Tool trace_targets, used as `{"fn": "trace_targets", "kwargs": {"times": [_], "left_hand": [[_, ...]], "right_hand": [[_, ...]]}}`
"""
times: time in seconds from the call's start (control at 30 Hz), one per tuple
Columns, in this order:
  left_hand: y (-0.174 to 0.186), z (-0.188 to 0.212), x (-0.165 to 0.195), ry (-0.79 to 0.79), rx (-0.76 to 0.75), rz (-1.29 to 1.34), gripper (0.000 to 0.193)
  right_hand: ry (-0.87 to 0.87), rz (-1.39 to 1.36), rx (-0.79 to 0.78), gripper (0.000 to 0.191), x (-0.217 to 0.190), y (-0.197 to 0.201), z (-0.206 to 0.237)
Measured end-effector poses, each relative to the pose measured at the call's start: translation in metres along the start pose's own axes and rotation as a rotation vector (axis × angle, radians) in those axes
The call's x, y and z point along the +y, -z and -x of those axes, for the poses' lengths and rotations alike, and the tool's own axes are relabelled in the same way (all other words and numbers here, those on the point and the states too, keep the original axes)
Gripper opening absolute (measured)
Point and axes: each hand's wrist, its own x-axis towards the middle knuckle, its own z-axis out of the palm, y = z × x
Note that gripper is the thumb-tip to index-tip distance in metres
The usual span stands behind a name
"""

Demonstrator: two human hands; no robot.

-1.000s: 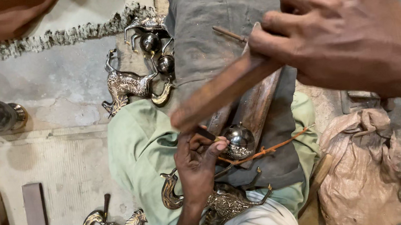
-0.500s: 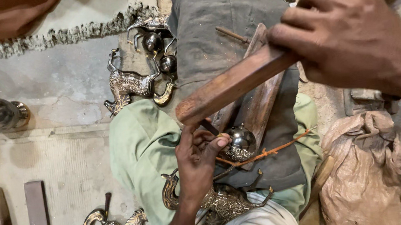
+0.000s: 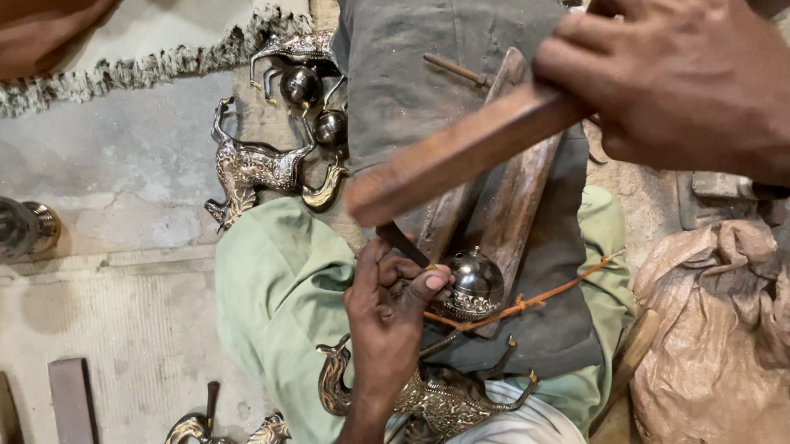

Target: The person sits on the floor and repeatedly strikes a small bell-shaped brass object with a wooden mallet, shaping it against a cushioned support. Ornate brass figurines and metal parts lie scattered around the work area as the hammering continues throughout the clip.

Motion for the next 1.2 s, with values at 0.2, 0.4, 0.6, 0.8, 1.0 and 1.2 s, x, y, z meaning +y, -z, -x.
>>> {"fn": "trace_targets", "kwargs": {"times": [0.2, 0.4, 0.6, 0.8, 1.0, 1.2], "left_hand": [[0.0, -0.002, 0.003, -0.002, -0.02, -0.025, 0.042], [0.002, -0.004, 0.004, 0.011, -0.034, 0.019, 0.044], [0.005, -0.003, -0.001, -0.049, -0.039, -0.022, 0.044], [0.005, -0.003, -0.003, -0.077, -0.048, -0.031, 0.043], [0.004, -0.003, 0.001, -0.081, -0.038, -0.06, 0.043], [0.007, 0.0, 0.0, -0.049, -0.013, -0.174, 0.042]], "right_hand": [[-0.019, -0.03, -0.042, 0.04, -0.004, 0.008, 0.002], [-0.047, -0.015, -0.055, 0.042, -0.008, 0.013, 0.004], [-0.027, 0.001, -0.064, 0.044, -0.008, 0.008, 0.006], [-0.019, -0.09, -0.074, 0.05, -0.005, 0.007, 0.006], [-0.073, -0.167, -0.115, 0.041, -0.008, 0.013, 0.01], [-0.037, -0.097, -0.03, 0.046, -0.01, 0.014, 0.011]]}}
